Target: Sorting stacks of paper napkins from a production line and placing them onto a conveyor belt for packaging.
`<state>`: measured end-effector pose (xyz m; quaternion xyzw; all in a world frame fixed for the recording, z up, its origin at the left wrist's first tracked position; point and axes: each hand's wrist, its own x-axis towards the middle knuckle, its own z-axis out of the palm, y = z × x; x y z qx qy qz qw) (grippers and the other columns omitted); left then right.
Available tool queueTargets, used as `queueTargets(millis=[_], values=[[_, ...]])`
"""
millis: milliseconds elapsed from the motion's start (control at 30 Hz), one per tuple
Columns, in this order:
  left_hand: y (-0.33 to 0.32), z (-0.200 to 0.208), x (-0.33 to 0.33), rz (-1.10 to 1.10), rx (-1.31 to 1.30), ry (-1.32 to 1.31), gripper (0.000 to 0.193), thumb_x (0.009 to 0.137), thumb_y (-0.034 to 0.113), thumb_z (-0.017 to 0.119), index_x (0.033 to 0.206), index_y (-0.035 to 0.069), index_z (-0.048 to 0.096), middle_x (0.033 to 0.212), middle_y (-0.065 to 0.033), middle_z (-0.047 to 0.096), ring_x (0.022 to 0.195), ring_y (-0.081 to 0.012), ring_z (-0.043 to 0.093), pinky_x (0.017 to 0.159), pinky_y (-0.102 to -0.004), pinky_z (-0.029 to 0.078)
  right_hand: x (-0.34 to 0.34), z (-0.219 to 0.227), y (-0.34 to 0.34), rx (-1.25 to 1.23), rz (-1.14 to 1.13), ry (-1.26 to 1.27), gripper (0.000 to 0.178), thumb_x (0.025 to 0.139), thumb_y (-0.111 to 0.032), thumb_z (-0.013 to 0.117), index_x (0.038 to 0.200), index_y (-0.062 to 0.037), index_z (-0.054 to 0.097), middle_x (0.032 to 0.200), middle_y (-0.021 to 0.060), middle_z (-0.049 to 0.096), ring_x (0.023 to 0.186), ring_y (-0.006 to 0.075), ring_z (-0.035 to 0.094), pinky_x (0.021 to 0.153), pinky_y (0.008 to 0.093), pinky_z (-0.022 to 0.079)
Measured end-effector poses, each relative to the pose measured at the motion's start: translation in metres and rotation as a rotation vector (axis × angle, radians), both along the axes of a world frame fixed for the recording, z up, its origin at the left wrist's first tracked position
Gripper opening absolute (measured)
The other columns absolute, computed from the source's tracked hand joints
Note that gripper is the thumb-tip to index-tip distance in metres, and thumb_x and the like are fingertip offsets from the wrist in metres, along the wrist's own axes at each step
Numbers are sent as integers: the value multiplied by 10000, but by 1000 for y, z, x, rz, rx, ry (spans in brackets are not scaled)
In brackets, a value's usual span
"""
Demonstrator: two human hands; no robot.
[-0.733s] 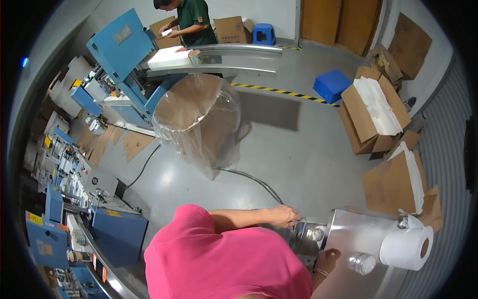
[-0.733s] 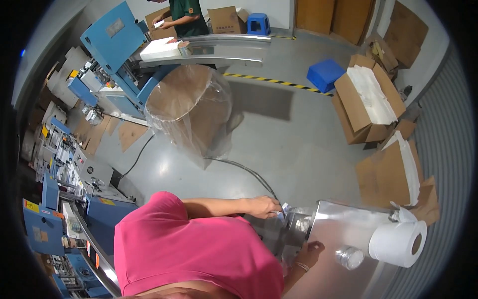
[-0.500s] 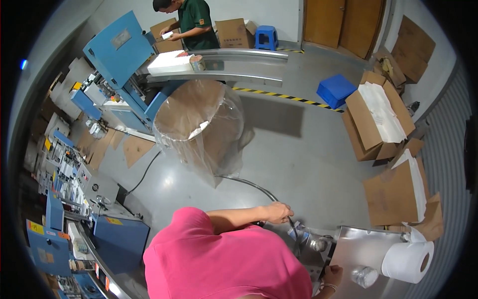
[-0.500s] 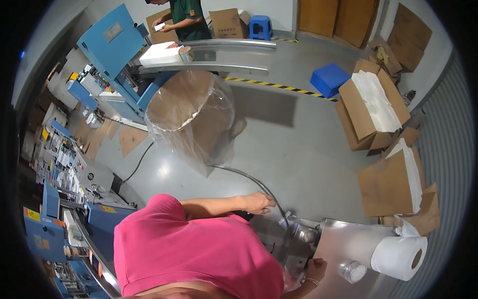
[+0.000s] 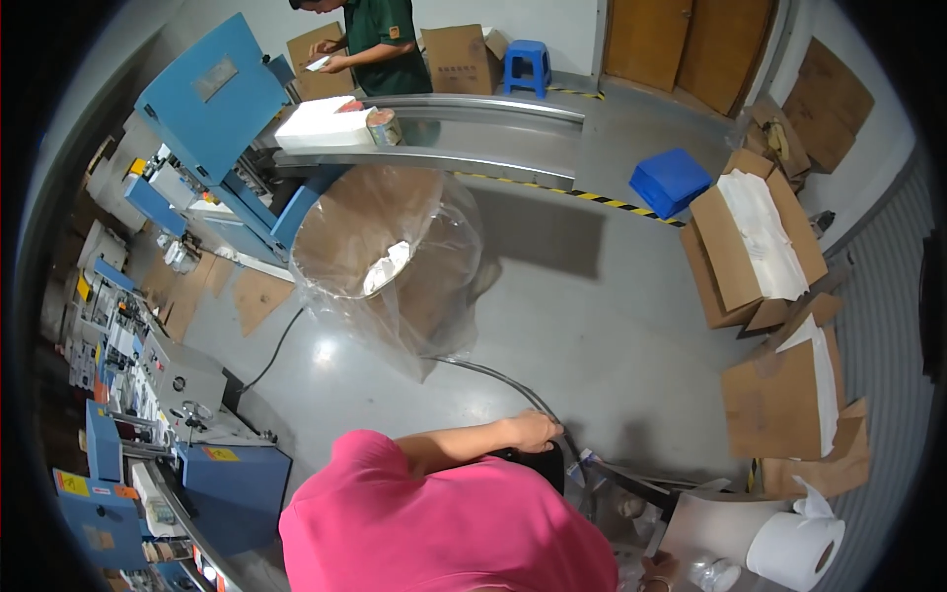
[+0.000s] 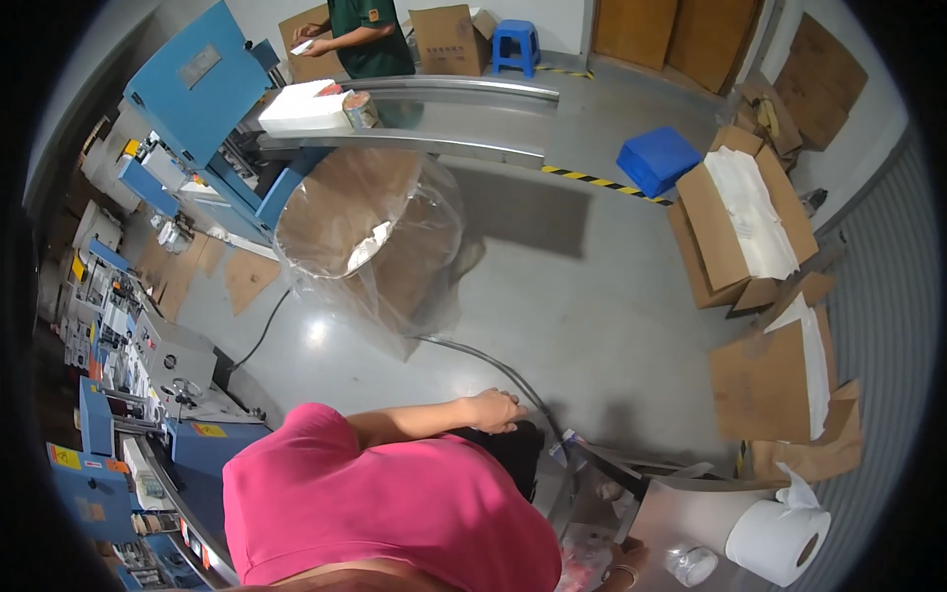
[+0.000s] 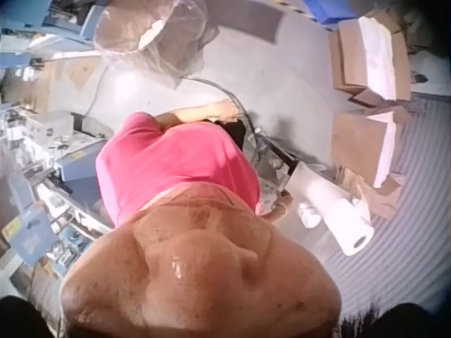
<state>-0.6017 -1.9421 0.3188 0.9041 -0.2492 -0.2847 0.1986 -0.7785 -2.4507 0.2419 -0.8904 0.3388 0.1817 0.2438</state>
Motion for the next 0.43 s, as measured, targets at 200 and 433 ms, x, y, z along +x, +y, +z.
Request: queueTargets(millis=[200, 433], values=[[6, -12, 15, 51, 0, 24, 358, 828, 304, 595, 1097, 72, 559, 1026, -166, 612, 968, -347, 608, 811, -448, 493, -23, -47, -43, 181, 63, 74, 499, 558, -99, 829, 1017, -41, 641, 892, 79, 689, 773, 182, 657, 738, 332, 530], [5, -29, 52, 34, -51, -65, 346, 784, 305, 639, 1026, 60, 606, 924, -163, 648, 929, -329, 621, 771, -447, 503, 43, 118, 99, -93, 62, 607, 483, 819, -396, 657, 1210, -120, 592, 1112, 184, 628, 942, 336, 618, 803, 438, 499]])
